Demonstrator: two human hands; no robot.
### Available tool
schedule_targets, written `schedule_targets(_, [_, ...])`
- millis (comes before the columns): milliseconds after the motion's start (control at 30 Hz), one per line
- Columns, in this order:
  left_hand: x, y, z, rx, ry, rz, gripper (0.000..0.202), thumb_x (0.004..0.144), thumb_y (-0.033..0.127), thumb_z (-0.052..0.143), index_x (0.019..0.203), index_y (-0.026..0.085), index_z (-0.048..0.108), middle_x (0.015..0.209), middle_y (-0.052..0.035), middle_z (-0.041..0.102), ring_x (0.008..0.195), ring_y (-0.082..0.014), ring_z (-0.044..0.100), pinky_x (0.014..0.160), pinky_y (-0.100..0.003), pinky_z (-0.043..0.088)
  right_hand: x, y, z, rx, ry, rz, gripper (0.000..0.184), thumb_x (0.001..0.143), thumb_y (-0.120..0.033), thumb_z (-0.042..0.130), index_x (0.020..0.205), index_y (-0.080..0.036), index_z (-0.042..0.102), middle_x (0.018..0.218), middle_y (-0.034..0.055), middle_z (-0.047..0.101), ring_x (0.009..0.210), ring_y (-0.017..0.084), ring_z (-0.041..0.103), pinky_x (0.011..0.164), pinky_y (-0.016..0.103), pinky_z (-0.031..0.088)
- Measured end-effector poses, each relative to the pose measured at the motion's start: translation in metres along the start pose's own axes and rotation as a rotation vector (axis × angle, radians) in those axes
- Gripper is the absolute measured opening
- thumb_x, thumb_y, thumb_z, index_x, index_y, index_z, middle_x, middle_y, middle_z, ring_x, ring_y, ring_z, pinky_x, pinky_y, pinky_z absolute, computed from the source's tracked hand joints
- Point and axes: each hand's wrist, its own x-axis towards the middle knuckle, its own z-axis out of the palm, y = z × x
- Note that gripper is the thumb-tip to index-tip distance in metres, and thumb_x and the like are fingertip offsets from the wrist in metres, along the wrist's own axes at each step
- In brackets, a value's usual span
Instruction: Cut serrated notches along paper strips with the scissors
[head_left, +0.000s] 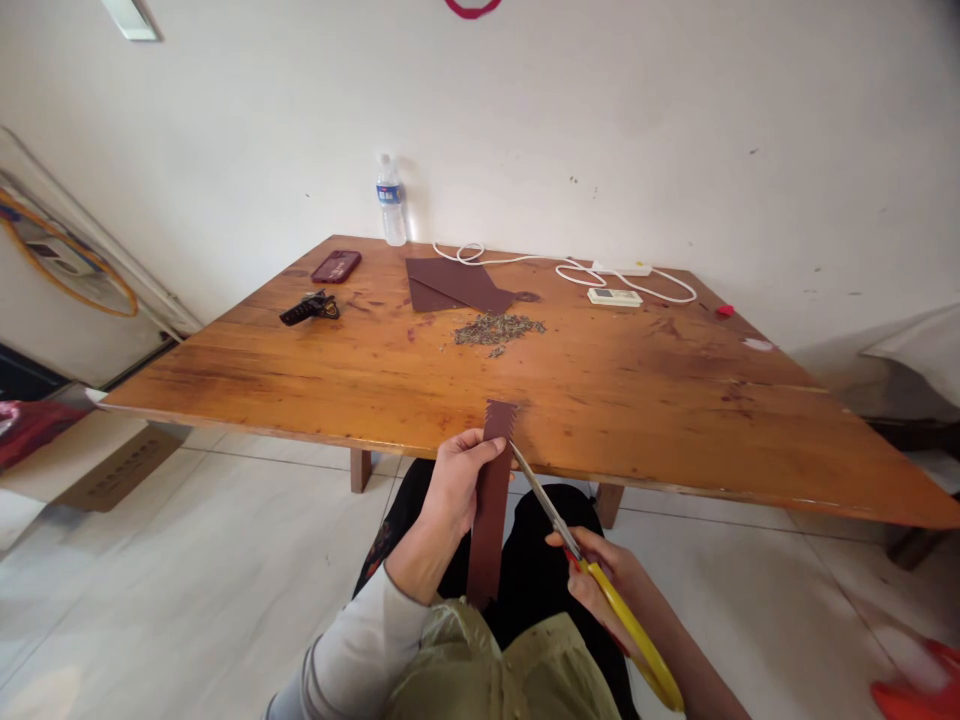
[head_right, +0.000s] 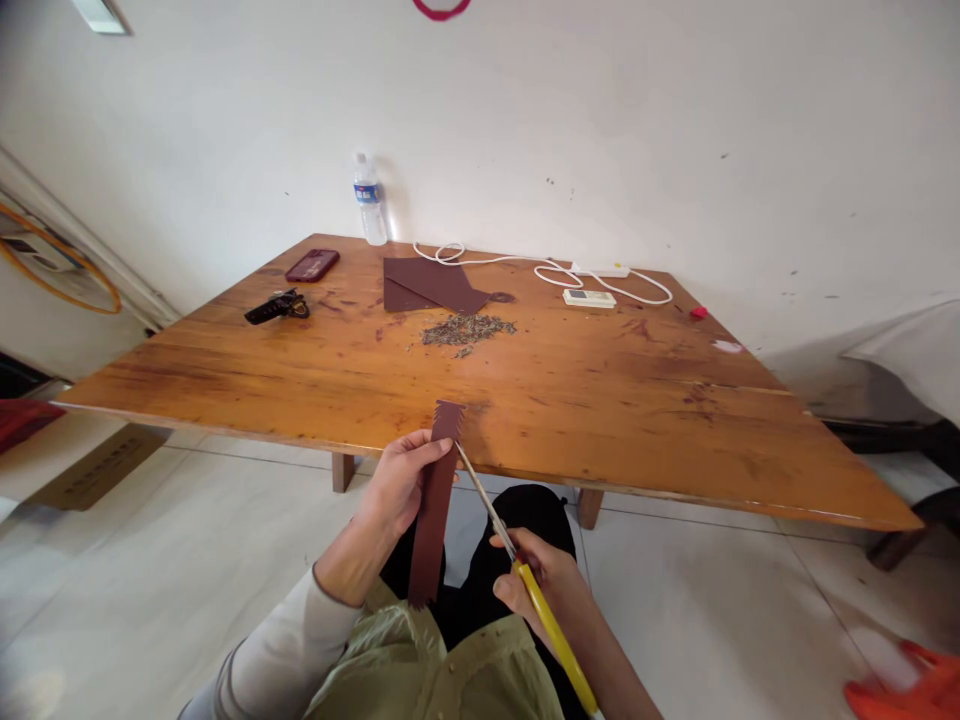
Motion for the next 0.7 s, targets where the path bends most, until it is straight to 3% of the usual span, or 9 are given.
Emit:
schedule_targets(267, [-0.003, 0.003, 0.003, 0.007, -0.014, -0.028, 0.022, 0.05, 0.02, 0.085, 0.055, 0.017, 0.063, 0.05, 0.0019, 0.062, 0.044, -0.0103, 0.054, 0.048, -0.023, 0.043, -0.003, -0.009, -0.007, -0.021, 0.008, 0.011, 0.04, 0.077, -0.046, 0.066, 0.105, -0.017, 0.07, 0.063, -0.0066, 0.034, 0.052, 0.012, 0.026, 0.049, 0.027, 0.019])
schedule_targets(533, [-0.001, 0.006, 0.004, 0.025, -0.029, -0.053, 0.023, 0.051, 0.023, 0.085, 0.055, 0.016, 0.063, 0.051, -0.0004, 0.064, 0.046, -0.0108, 0.056, 0.05, -0.023, 0.045, 0.0, -0.007, -0.008, 0.01, -0.014, -0.061, 0.054, 0.078, -0.06, 0.066, 0.109, -0.015, 0.068, 0.062, -0.0072, 0.032, 0.053, 0.012, 0.024, 0.05, 0.028, 0.02])
schedule_targets(700, [0.0, 0.005, 0.005, 0.031, -0.017, -0.06, 0.023, 0.05, 0.024, 0.085, 0.056, 0.016, 0.064, 0.052, -0.0025, 0.066, 0.044, -0.0108, 0.055, 0.047, -0.023, 0.043, -0.001, -0.011, -0.009, -0.088, 0.045, -0.103, 0.045, 0.082, -0.06, 0.062, 0.1, -0.019, 0.069, 0.059, -0.0077, 0.03, 0.05, 0.012, 0.024, 0.048, 0.027, 0.019])
